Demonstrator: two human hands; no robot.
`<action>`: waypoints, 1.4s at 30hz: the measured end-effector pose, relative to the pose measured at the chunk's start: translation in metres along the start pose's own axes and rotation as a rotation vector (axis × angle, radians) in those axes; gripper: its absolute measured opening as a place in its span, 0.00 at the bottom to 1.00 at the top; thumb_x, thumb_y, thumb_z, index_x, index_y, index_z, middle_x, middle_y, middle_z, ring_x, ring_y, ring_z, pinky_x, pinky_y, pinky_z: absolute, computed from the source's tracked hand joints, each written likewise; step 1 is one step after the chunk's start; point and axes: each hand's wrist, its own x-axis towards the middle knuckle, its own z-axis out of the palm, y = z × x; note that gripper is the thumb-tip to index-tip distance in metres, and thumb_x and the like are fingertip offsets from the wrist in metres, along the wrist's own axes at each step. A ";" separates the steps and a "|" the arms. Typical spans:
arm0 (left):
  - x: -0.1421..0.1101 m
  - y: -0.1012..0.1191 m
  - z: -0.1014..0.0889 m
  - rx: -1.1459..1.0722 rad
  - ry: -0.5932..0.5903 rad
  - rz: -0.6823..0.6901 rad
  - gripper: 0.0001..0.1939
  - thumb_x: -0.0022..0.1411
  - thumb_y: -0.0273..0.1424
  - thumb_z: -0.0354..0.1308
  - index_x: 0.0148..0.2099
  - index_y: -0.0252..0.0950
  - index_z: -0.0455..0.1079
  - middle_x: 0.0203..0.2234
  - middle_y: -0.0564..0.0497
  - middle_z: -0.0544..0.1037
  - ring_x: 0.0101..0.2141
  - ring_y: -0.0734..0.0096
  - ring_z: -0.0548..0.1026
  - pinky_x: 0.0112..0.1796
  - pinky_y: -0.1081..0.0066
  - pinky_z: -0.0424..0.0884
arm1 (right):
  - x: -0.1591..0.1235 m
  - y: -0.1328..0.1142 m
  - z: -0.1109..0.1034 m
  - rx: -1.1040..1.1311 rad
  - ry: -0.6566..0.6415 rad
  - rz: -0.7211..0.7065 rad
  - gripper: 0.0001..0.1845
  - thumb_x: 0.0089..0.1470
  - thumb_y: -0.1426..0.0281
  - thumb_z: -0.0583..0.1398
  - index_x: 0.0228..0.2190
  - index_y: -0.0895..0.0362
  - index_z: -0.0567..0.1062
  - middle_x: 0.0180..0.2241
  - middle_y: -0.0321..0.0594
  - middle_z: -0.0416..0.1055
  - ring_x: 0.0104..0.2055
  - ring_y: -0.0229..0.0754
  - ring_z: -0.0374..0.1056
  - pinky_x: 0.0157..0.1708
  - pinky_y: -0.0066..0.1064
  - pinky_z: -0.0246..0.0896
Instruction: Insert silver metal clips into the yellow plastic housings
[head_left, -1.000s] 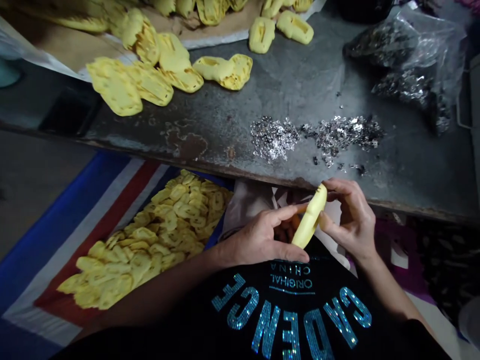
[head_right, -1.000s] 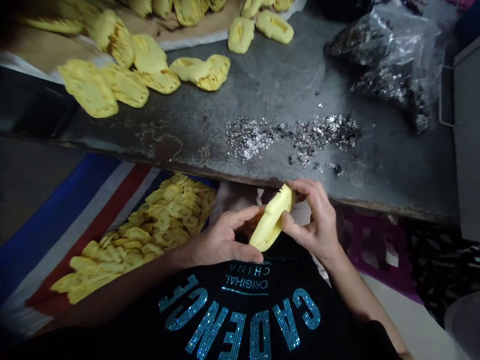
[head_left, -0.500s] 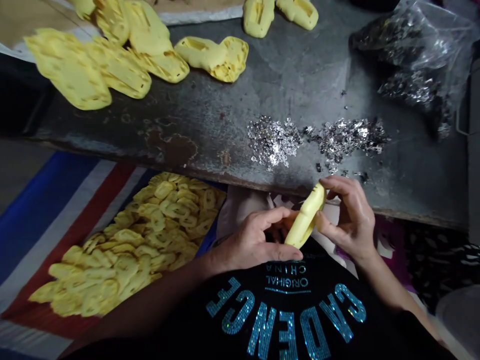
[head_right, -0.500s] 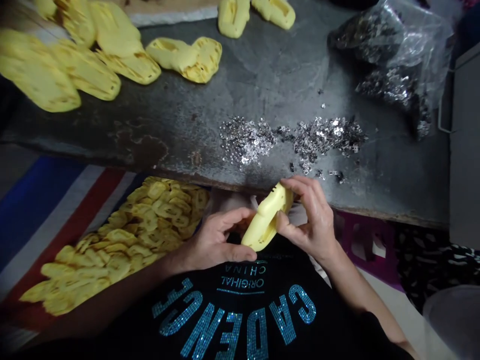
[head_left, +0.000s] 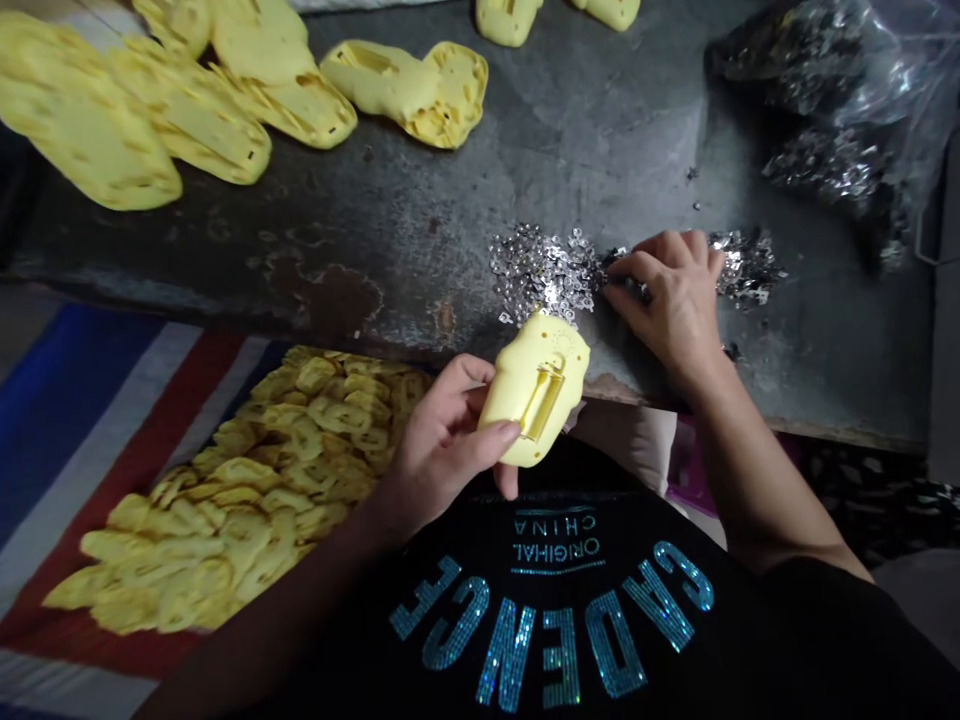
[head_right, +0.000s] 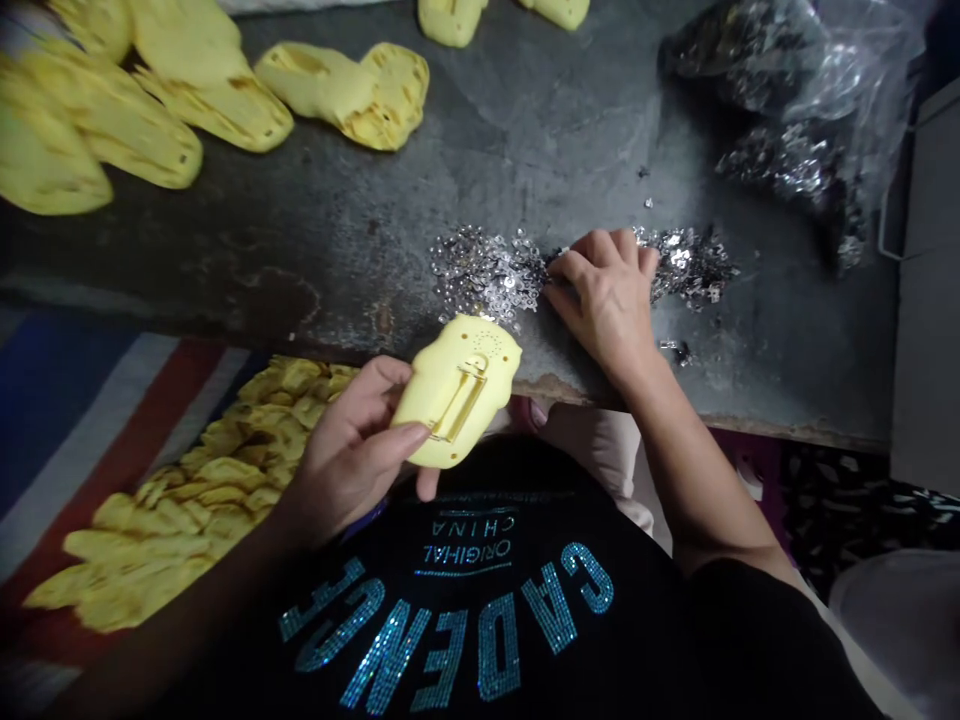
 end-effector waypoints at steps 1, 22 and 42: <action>-0.001 -0.001 -0.001 -0.003 0.025 0.006 0.19 0.71 0.34 0.73 0.55 0.42 0.66 0.38 0.53 0.87 0.24 0.69 0.83 0.24 0.73 0.78 | 0.004 0.002 0.004 0.009 -0.001 -0.013 0.06 0.66 0.65 0.73 0.44 0.47 0.84 0.49 0.46 0.77 0.60 0.69 0.71 0.66 0.83 0.60; 0.002 -0.006 0.032 -0.105 0.318 0.092 0.13 0.64 0.37 0.72 0.39 0.43 0.69 0.28 0.55 0.73 0.23 0.72 0.71 0.16 0.75 0.65 | -0.109 -0.031 -0.028 0.105 0.021 0.077 0.13 0.69 0.54 0.74 0.52 0.42 0.88 0.46 0.43 0.84 0.51 0.62 0.76 0.60 0.64 0.69; -0.010 0.003 0.075 -0.042 0.223 -0.021 0.13 0.64 0.34 0.65 0.35 0.40 0.63 0.27 0.54 0.70 0.28 0.72 0.74 0.28 0.73 0.71 | -0.106 -0.097 -0.084 0.318 -0.192 -0.048 0.09 0.72 0.51 0.71 0.48 0.37 0.88 0.40 0.40 0.84 0.43 0.56 0.78 0.47 0.55 0.79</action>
